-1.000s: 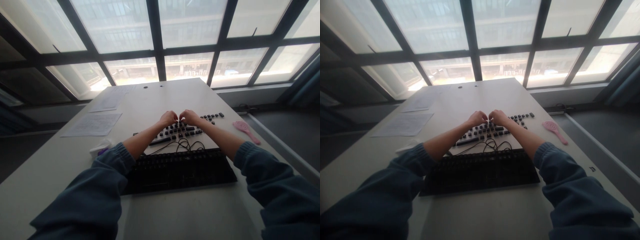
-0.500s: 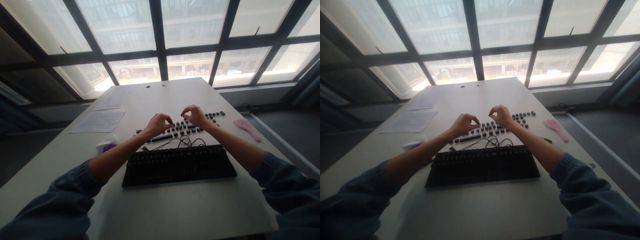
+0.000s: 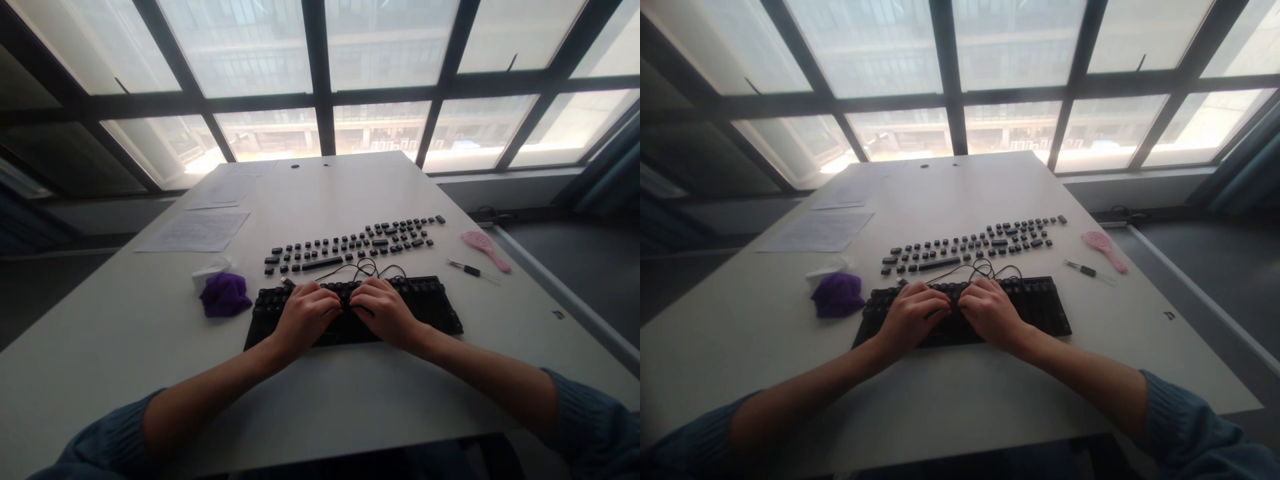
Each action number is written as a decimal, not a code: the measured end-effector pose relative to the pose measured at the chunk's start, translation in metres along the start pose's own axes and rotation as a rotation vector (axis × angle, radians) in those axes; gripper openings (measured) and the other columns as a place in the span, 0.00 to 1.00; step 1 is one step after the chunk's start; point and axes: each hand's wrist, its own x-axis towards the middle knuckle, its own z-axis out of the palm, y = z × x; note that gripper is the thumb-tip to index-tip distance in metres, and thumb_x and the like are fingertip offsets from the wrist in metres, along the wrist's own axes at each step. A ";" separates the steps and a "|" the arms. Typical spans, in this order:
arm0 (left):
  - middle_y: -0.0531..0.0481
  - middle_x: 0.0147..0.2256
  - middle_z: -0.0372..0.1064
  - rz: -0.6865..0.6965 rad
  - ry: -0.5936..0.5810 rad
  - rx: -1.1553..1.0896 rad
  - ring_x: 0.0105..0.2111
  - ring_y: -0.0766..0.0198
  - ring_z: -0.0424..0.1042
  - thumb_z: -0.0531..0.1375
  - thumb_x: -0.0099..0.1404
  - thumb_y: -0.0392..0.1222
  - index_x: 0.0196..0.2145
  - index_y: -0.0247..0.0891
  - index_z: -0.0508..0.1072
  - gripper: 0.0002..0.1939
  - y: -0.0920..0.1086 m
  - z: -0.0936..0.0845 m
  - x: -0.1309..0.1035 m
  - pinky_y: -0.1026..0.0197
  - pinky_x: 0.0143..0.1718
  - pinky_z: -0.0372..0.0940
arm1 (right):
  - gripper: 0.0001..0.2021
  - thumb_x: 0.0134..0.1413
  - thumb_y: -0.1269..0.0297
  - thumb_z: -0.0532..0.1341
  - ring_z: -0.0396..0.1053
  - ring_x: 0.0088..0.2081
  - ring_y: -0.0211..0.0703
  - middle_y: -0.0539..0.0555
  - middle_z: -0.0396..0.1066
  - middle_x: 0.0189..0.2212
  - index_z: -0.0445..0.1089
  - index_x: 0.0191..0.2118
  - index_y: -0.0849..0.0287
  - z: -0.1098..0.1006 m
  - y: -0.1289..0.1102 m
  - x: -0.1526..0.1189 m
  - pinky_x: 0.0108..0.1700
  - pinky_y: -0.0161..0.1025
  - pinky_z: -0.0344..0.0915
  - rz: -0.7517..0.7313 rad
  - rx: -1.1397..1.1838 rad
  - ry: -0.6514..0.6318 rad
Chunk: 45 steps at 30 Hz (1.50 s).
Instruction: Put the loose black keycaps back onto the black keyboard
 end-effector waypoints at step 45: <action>0.47 0.44 0.75 -0.049 0.087 -0.079 0.43 0.58 0.68 0.56 0.74 0.37 0.48 0.39 0.76 0.10 0.001 -0.006 0.007 0.53 0.48 0.66 | 0.09 0.67 0.72 0.57 0.65 0.40 0.47 0.56 0.72 0.34 0.74 0.37 0.58 -0.004 -0.011 0.005 0.44 0.45 0.67 0.099 -0.007 0.063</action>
